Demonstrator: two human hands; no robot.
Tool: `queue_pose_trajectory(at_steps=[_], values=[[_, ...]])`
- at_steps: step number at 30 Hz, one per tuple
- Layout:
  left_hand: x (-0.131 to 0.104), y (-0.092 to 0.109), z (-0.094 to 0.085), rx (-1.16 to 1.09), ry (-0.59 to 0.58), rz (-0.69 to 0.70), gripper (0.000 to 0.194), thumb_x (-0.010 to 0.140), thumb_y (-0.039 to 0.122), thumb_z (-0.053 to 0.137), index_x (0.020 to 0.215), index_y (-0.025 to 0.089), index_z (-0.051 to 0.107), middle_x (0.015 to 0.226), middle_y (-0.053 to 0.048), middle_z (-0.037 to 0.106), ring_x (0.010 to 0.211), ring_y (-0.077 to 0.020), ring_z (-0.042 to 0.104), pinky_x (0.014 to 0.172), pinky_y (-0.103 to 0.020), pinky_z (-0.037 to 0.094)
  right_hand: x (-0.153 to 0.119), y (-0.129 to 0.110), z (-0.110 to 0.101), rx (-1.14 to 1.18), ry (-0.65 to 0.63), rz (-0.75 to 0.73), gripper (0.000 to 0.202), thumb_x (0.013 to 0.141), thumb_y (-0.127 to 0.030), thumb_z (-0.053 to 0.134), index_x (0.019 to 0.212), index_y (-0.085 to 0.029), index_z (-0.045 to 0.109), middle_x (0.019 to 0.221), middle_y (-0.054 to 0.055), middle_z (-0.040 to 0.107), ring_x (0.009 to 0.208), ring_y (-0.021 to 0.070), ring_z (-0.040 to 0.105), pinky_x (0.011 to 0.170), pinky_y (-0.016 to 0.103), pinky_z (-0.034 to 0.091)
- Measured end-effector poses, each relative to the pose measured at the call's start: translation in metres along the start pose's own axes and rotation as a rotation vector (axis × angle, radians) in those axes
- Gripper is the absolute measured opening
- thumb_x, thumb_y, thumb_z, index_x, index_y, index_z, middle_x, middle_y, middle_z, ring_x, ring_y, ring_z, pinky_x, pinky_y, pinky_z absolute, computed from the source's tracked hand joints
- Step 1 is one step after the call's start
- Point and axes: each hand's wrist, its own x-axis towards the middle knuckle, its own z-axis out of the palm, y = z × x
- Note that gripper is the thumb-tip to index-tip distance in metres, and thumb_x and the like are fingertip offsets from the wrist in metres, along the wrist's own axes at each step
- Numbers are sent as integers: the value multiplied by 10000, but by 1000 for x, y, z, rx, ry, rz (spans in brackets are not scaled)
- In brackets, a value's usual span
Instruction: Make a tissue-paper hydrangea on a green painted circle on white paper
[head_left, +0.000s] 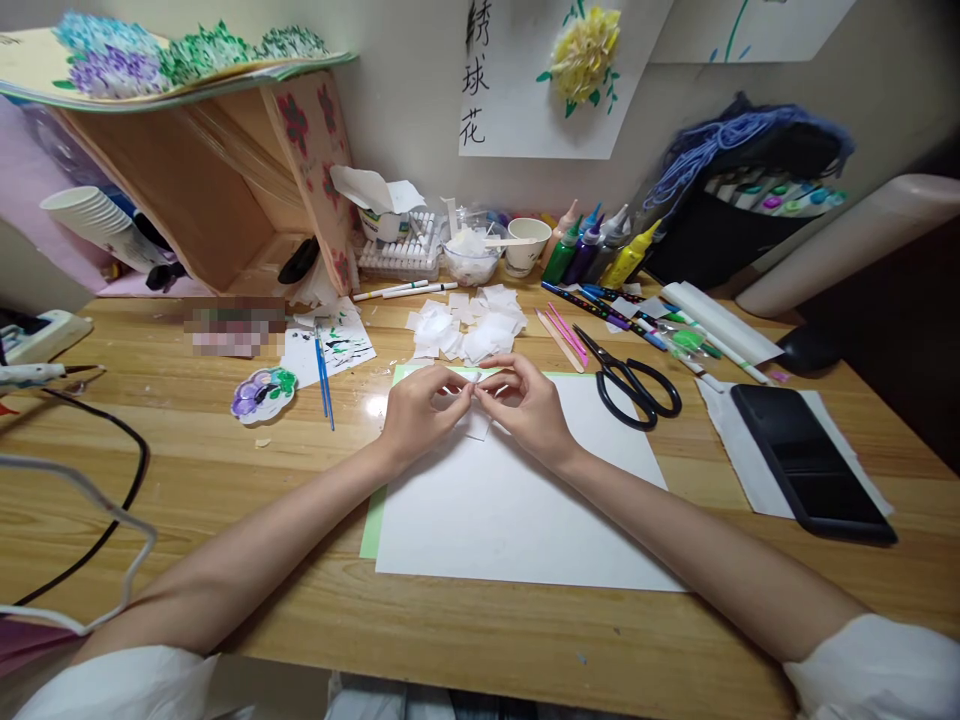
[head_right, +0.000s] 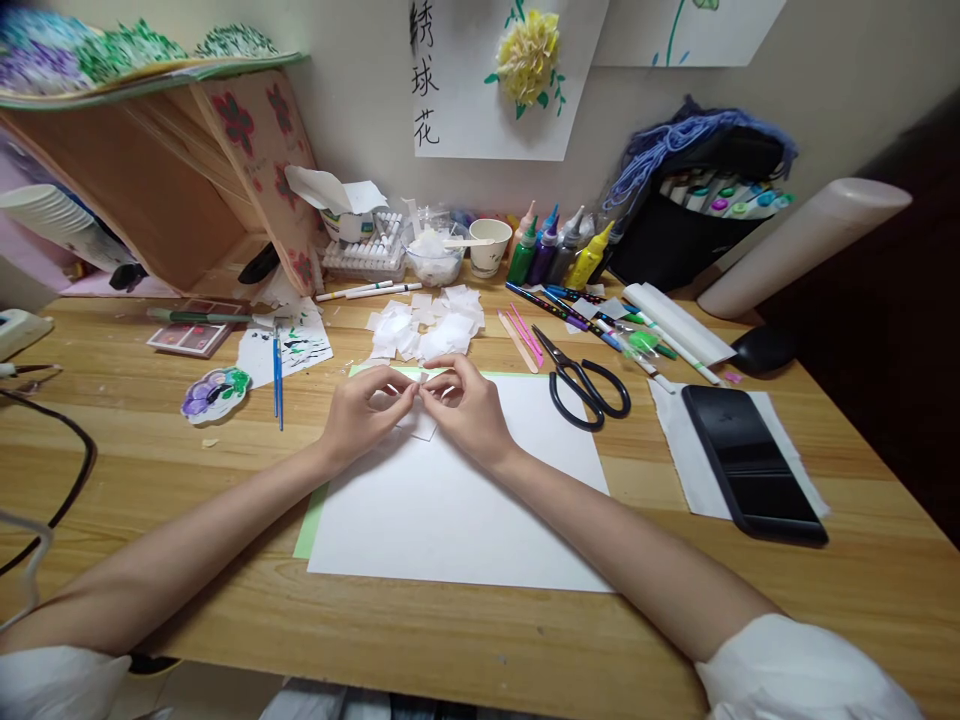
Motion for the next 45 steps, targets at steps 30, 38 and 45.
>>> queue_pose_trajectory(at_steps=[30,38,45], values=[[9,-10,0,-218,95,-265,215,836,356,546,753,173,623,744,-12,647,643,-115,562,575,-223,433,11,7,-4,170,64,126,285,692,-304,695,903,-193,539,768,-2,602,695,118,587,603,229,464],[10,-14,1,-273,99,-299,225,829,369,552,752,172,628,731,-7,649,642,-114,561,571,-219,418,13,5,-5,198,75,151,283,688,-314,681,895,-193,531,749,-5,594,686,120,572,603,237,448],[11,-11,0,-270,94,-312,233,840,370,533,770,166,622,723,-5,635,658,-114,554,600,-215,410,13,5,-5,177,115,109,238,706,-285,664,886,-195,536,821,6,591,710,115,567,614,235,454]])
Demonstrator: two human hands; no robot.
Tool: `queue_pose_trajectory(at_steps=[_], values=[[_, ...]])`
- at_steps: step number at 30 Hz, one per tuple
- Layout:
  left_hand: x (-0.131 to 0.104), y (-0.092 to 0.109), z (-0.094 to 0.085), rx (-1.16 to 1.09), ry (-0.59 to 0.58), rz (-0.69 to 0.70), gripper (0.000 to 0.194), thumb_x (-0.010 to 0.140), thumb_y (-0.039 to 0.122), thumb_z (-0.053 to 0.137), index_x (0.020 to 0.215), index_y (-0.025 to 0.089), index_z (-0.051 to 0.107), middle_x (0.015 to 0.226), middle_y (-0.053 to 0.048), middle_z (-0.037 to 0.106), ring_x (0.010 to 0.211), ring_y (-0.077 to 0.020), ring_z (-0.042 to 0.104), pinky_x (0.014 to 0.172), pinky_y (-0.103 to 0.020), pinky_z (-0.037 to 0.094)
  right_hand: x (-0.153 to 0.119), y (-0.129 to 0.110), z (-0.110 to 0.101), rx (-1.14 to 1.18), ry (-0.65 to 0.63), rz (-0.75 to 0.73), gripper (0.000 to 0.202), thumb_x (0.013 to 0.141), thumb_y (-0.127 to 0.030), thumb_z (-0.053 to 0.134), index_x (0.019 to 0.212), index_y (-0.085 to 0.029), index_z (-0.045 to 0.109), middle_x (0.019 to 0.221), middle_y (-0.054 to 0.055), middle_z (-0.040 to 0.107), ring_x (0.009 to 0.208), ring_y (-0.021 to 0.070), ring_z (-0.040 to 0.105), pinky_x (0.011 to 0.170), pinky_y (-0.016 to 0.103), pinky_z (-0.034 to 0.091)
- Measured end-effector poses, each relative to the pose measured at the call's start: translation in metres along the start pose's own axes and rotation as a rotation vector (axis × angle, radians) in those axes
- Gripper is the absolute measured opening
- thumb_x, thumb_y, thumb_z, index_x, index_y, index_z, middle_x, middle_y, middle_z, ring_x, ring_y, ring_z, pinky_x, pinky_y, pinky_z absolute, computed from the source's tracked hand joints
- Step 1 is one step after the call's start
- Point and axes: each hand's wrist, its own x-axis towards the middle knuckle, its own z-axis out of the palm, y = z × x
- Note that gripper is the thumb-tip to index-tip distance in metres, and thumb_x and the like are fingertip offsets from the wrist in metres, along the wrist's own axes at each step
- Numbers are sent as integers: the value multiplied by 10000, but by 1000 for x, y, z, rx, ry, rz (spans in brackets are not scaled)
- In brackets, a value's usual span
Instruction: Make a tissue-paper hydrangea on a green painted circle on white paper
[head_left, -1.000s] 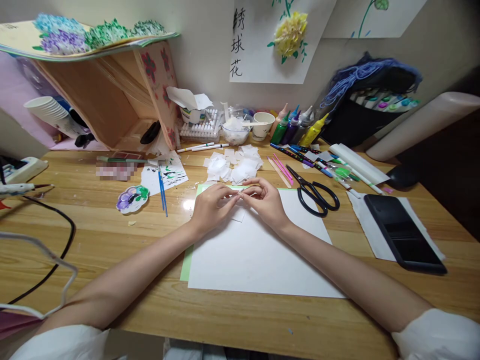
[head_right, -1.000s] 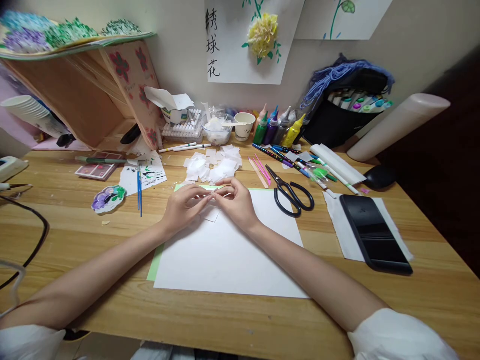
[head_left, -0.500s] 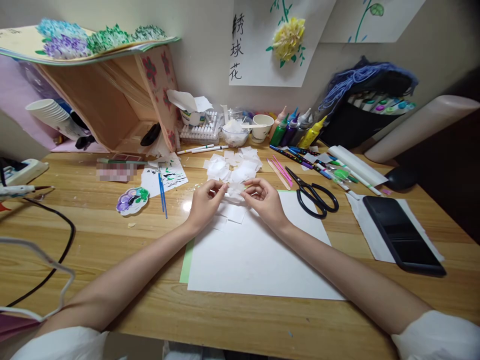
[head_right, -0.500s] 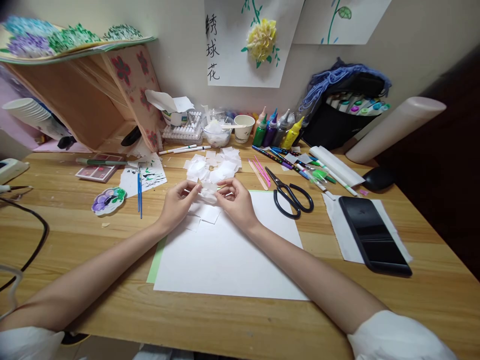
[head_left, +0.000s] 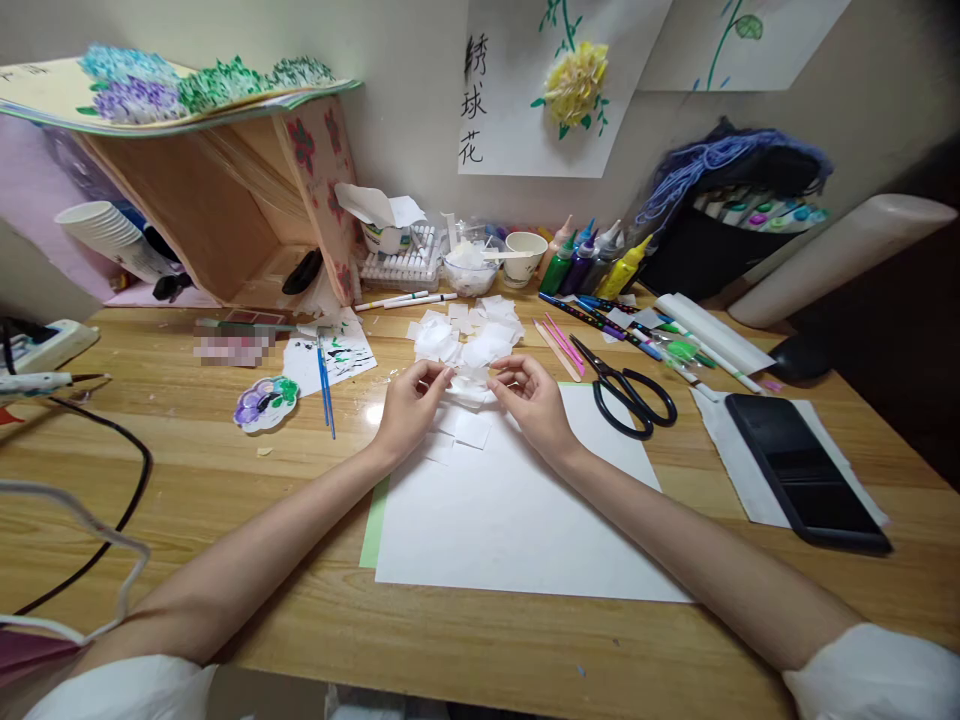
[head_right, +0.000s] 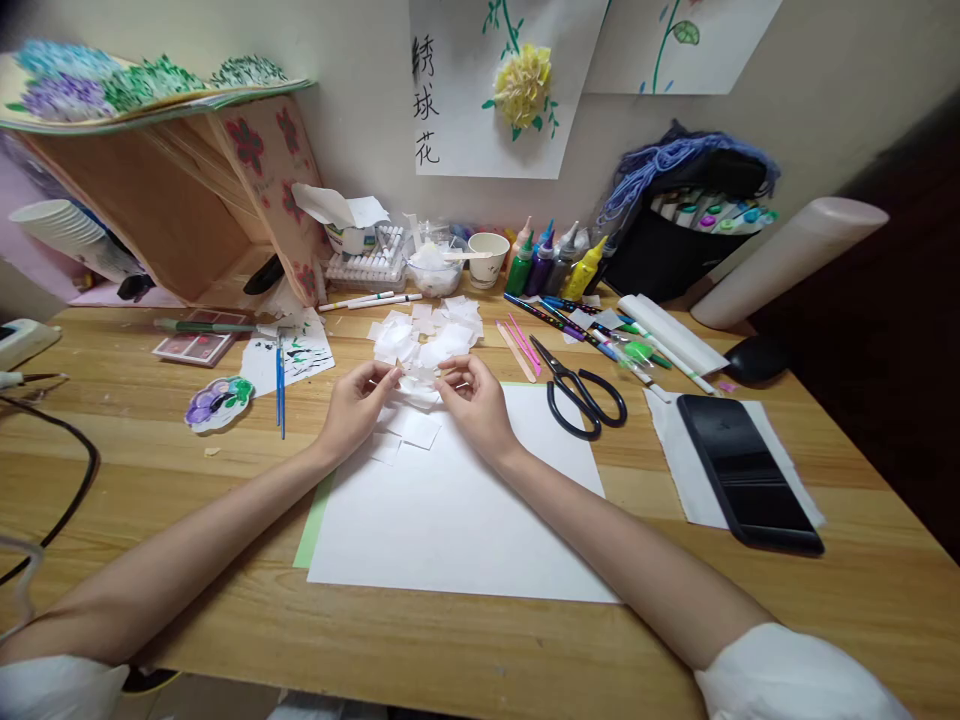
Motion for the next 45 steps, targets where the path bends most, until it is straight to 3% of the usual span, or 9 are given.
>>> queue_pose_trajectory(at_steps=[14,21,27,34,37,41,45], values=[[0,-3,0,-23,60,-33,245,844,378,525,748,165,601,700,6,607,646,-105,544,584,-207,393,8,7,-7,-55,74,-71,178,723,-262,648,860,-199,553,866,17,602,749,128,560,648,251,432],[4,-8,-2,-57,125,-77,236,830,374,540,772,159,621,724,-4,629,665,-114,565,591,-210,413,21,12,-16,-131,127,-95,89,718,-234,626,780,-180,591,792,23,626,743,145,584,678,274,459],[0,-5,-1,-41,34,-74,268,821,412,546,785,166,645,736,-8,635,641,-116,545,588,-227,410,30,16,-23,-223,147,-81,122,732,-245,609,810,-164,657,856,60,682,793,173,624,733,319,494],[-4,5,-3,158,-92,45,267,842,369,527,700,175,644,688,-4,596,610,-114,479,586,-247,366,27,17,-23,-269,91,-86,120,753,-217,590,819,-168,677,859,53,698,776,171,639,730,314,505],[-5,9,-3,205,-61,86,269,852,391,516,730,182,634,748,-13,593,668,-125,502,619,-253,379,22,13,-21,-270,57,-159,113,775,-208,568,814,-178,670,863,47,689,808,172,636,732,305,504],[-6,10,-3,244,51,133,274,760,432,636,876,187,601,893,-26,597,746,-138,510,684,-266,406,13,6,-17,-395,-45,-377,129,785,-153,548,811,-195,668,823,38,668,795,170,607,729,310,485],[-6,8,-3,209,62,165,200,795,385,611,803,186,600,811,-11,601,709,-128,509,672,-257,403,7,2,-14,-490,-158,-536,174,790,-115,526,843,-208,662,790,30,664,756,173,579,720,324,464]])
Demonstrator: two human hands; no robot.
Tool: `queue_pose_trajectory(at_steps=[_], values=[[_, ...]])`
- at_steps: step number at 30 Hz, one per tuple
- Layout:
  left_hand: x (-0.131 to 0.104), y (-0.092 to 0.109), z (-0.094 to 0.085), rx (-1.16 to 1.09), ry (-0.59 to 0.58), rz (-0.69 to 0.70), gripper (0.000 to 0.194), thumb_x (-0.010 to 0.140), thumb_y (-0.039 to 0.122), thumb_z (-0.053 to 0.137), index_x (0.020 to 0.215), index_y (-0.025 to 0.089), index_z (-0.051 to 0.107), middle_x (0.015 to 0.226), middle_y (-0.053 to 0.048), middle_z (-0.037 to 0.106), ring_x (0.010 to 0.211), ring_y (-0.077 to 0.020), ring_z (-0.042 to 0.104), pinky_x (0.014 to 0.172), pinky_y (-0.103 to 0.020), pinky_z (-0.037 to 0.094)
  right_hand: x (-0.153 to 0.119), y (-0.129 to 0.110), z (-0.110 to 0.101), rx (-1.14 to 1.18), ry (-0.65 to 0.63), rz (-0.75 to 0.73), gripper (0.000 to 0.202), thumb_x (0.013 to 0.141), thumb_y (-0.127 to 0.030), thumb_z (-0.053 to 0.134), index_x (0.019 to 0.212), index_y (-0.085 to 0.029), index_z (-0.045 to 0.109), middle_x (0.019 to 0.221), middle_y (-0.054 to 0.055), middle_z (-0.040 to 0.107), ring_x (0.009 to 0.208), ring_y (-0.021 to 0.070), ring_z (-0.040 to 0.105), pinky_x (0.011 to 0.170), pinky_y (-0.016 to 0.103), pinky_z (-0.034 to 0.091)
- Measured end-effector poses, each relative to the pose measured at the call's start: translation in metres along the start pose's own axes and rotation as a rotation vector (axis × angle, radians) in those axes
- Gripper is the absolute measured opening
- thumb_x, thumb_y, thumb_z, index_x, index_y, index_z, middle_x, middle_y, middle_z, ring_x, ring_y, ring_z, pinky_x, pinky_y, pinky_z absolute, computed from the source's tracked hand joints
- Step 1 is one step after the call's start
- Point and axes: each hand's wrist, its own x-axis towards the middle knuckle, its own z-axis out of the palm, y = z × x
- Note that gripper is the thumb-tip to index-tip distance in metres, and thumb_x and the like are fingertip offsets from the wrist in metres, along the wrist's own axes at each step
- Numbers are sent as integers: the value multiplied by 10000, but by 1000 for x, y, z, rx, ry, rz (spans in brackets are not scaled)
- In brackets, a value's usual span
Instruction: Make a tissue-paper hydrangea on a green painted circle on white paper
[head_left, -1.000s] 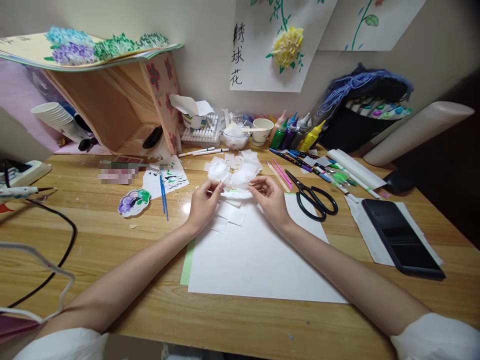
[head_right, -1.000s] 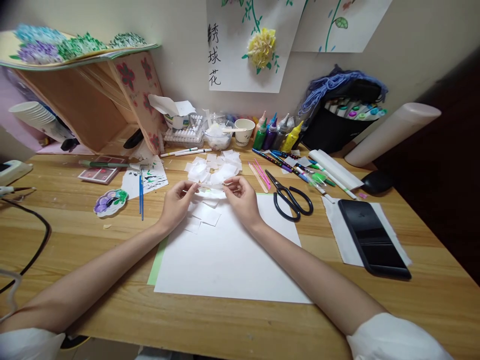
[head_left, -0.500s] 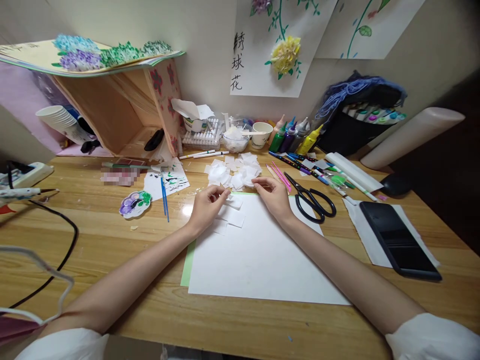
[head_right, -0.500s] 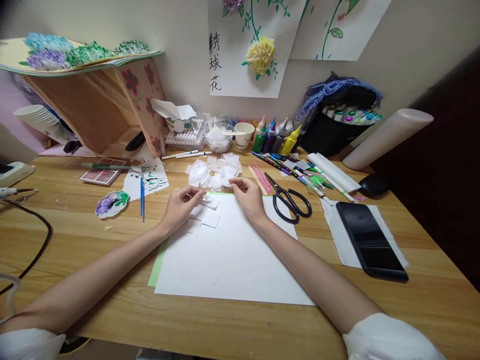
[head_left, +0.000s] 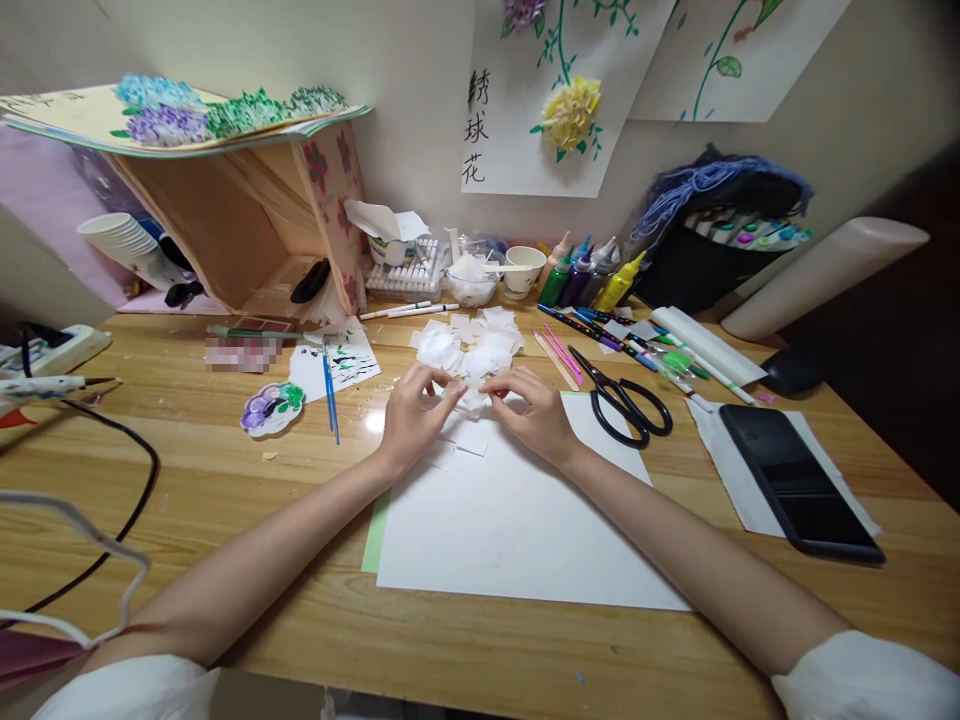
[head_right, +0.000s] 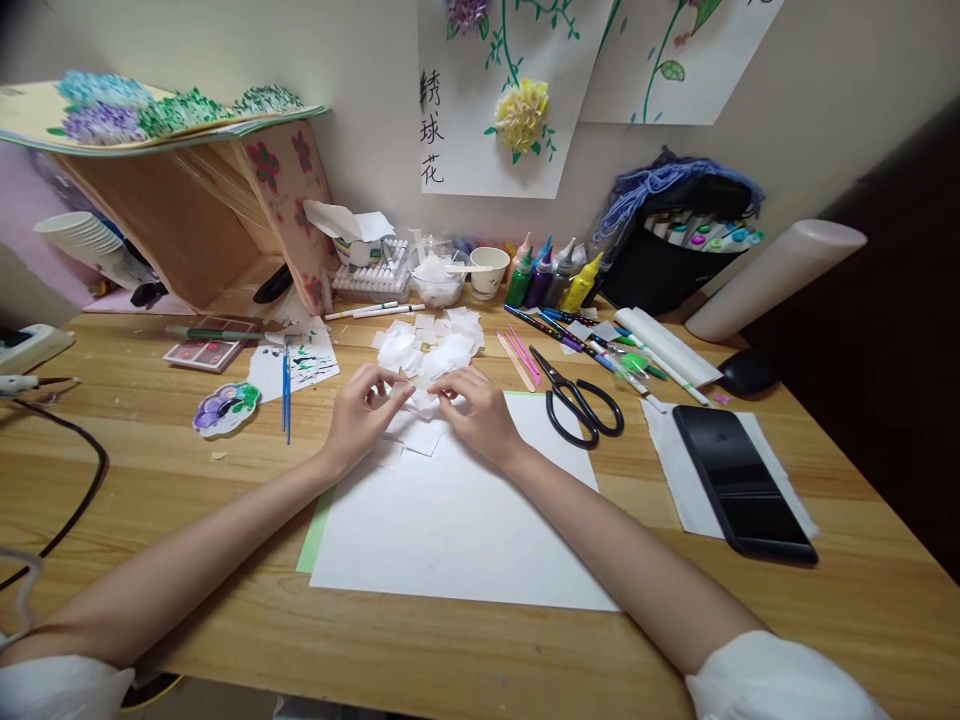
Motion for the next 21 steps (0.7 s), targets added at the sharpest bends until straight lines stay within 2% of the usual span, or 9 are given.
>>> queue_pose_trajectory(at_steps=[4,9,11,13,16,19,21], values=[[0,-2,0,-55,5,-34,195,831,357,566,757,187,625,736,-2,612,652,-118,502,627,-246,389,0,-3,0,-54,9,32,175,768,-106,530,815,-219,656,775,26,657,753,183,572,725,336,461],[3,-8,1,-87,86,-164,211,803,377,583,750,180,639,728,-3,621,614,-113,490,583,-240,369,2,5,-1,-75,124,187,135,758,-126,534,760,-207,642,775,34,646,738,185,576,715,345,477],[4,-10,1,-96,70,-195,218,798,383,583,758,179,647,734,-3,626,607,-113,484,578,-240,364,3,11,-2,-58,170,282,144,781,-152,515,810,-197,648,827,47,645,766,185,587,729,346,488],[4,-9,1,-91,12,-191,237,805,395,569,762,179,655,731,-3,625,601,-113,479,578,-243,362,5,15,-3,-70,193,335,165,794,-182,516,880,-198,656,923,68,623,877,202,581,780,360,488],[2,-7,0,-33,-76,-155,276,834,409,526,749,188,666,746,-7,620,631,-121,496,605,-254,367,5,14,-3,-156,182,289,180,773,-222,590,935,-220,666,1035,84,542,1043,231,512,905,403,436],[1,-5,0,54,-105,-120,309,862,374,482,678,191,650,750,-17,598,712,-145,521,664,-270,378,4,6,-2,-253,84,169,156,742,-254,657,895,-233,683,1014,79,520,1036,243,479,946,431,385],[0,-5,0,107,-69,-102,269,847,329,503,647,188,614,756,-24,571,763,-161,523,697,-280,388,2,2,-1,-294,-12,110,149,724,-279,685,867,-234,690,984,74,533,996,249,472,923,436,382]])
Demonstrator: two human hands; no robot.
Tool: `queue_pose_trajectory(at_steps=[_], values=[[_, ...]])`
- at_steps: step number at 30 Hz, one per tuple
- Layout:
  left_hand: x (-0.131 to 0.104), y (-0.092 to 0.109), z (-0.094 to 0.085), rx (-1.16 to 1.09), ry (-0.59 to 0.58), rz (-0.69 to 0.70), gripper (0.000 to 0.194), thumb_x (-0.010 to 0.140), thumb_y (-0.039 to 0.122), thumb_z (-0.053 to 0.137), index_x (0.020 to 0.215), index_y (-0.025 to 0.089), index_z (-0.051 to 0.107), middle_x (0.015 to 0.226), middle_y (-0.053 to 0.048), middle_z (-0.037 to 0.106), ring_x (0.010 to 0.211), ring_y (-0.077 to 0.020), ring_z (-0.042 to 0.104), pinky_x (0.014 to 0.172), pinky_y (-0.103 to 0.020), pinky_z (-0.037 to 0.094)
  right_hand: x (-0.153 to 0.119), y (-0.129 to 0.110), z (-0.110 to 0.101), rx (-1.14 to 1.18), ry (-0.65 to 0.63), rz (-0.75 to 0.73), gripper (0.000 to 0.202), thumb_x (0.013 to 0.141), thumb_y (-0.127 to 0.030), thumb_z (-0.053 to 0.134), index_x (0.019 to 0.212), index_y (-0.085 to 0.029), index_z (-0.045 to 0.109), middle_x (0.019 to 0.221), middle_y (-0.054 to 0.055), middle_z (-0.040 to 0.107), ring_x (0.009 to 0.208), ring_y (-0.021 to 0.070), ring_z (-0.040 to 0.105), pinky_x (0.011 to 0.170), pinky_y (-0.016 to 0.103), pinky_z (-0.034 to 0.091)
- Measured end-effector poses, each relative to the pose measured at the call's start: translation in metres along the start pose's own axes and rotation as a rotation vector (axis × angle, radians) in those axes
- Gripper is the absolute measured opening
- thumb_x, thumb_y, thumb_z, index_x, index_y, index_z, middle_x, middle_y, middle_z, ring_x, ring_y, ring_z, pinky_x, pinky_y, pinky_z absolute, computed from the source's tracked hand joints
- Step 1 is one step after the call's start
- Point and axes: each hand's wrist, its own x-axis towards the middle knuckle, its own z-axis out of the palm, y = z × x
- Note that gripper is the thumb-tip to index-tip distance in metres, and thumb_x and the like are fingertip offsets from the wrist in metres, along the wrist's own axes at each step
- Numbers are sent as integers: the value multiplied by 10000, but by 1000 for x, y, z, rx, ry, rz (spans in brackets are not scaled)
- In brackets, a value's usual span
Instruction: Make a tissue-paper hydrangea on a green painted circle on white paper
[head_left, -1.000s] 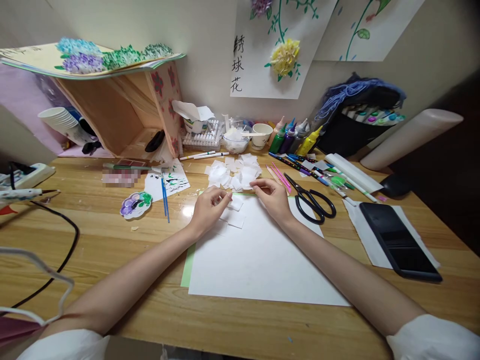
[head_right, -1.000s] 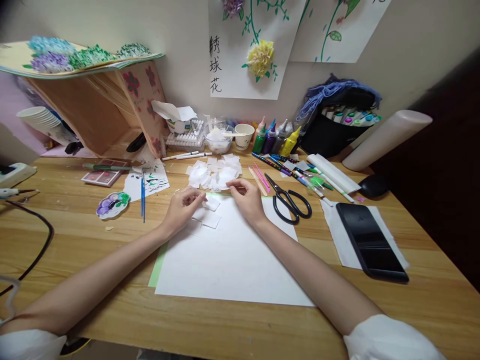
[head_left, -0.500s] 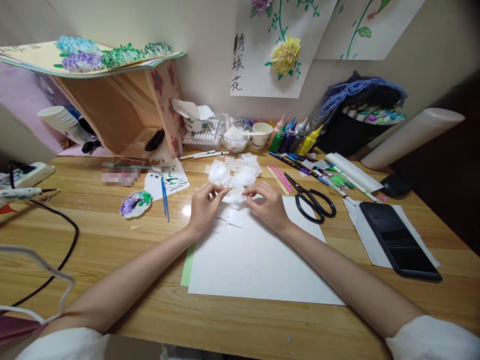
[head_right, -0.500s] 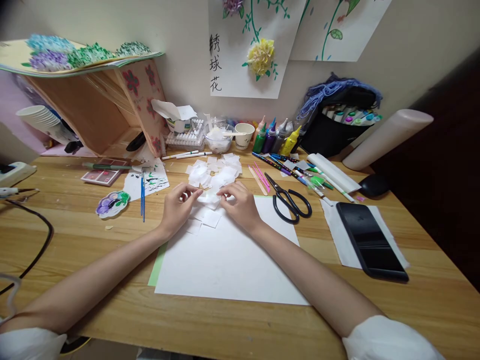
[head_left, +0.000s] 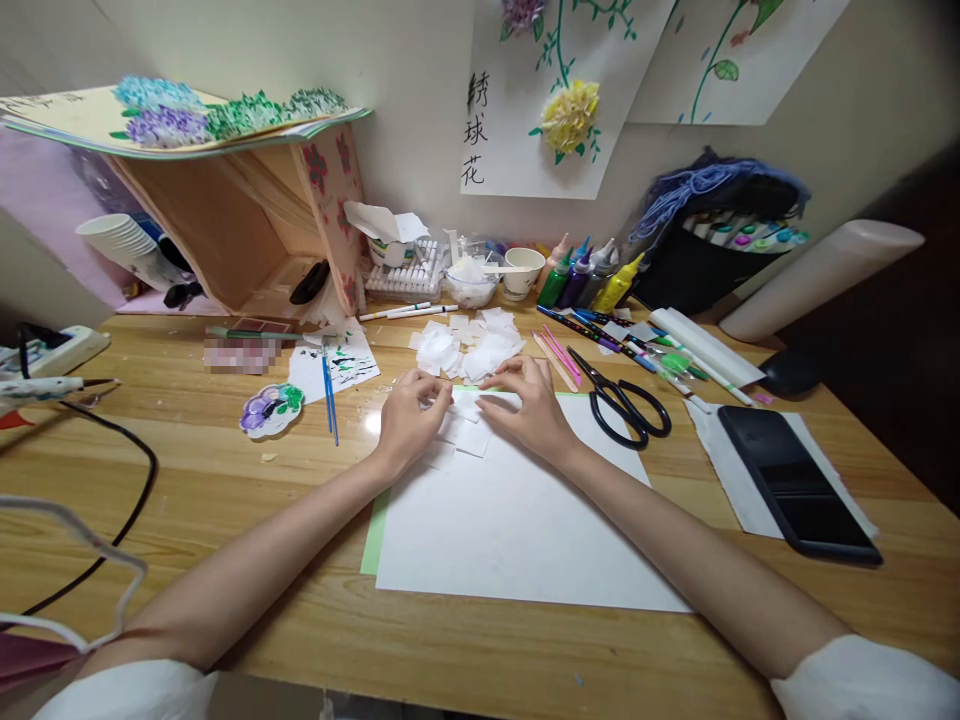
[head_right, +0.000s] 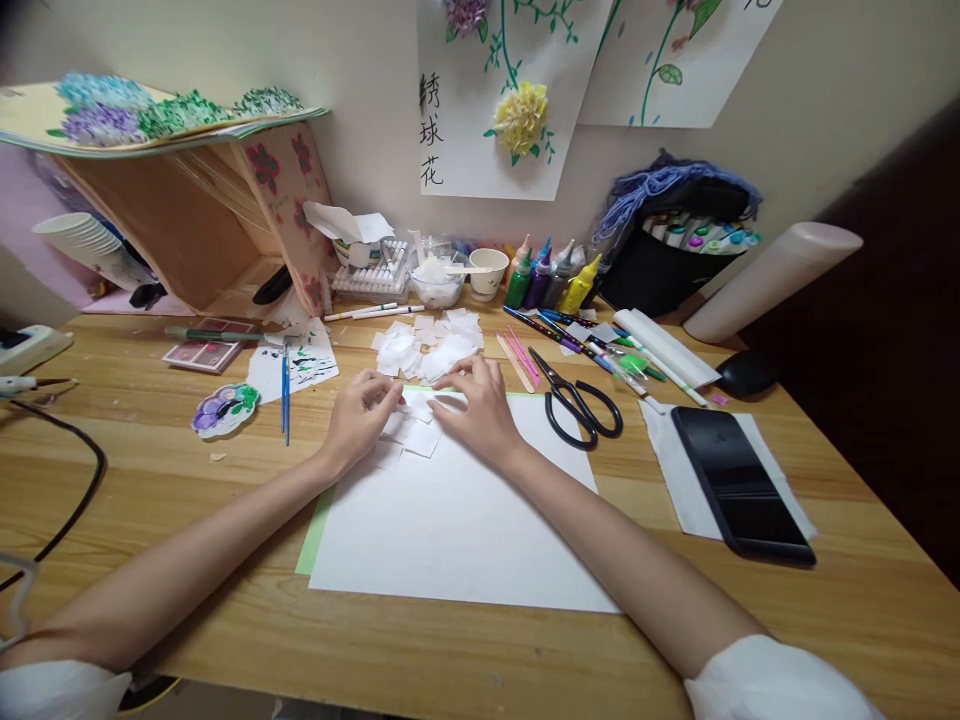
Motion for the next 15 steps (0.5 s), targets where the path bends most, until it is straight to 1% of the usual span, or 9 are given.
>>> queue_pose_trajectory(at_steps=[3,5,7,9,12,15], values=[[0,0,1,44,72,26,101,791,257,560,714,195,579,817,-29,543,828,-179,518,734,-295,406,-2,-2,1,-31,-100,-46,167,693,-309,712,839,-231,684,950,65,546,946,250,472,895,438,381],[0,1,0,51,88,53,20,777,221,564,774,202,567,855,-32,537,867,-187,513,766,-307,412,-2,-1,2,-33,-124,-48,105,709,-287,692,789,-222,670,925,63,551,933,248,471,873,423,387],[-1,3,0,58,81,90,20,779,198,556,798,202,557,872,-33,538,887,-190,509,794,-318,408,-1,0,2,-23,-124,-41,30,744,-242,647,751,-214,649,894,62,559,926,243,471,854,401,395],[-2,5,-1,69,60,133,23,785,193,555,807,199,555,883,-36,546,898,-192,509,810,-322,402,0,0,1,-5,-107,-28,30,766,-213,611,746,-212,634,863,60,572,914,240,476,837,388,400],[-2,6,-1,74,6,185,104,795,230,570,894,201,568,947,-50,580,939,-206,517,830,-333,397,1,0,0,63,-76,-8,39,775,-195,591,755,-219,614,816,44,605,880,233,506,814,380,408],[-2,4,0,54,-51,201,311,791,284,599,1088,208,544,1049,-62,605,980,-218,527,852,-344,393,-1,-1,0,156,-39,3,41,776,-188,590,763,-225,603,799,27,634,859,221,544,790,364,429]])
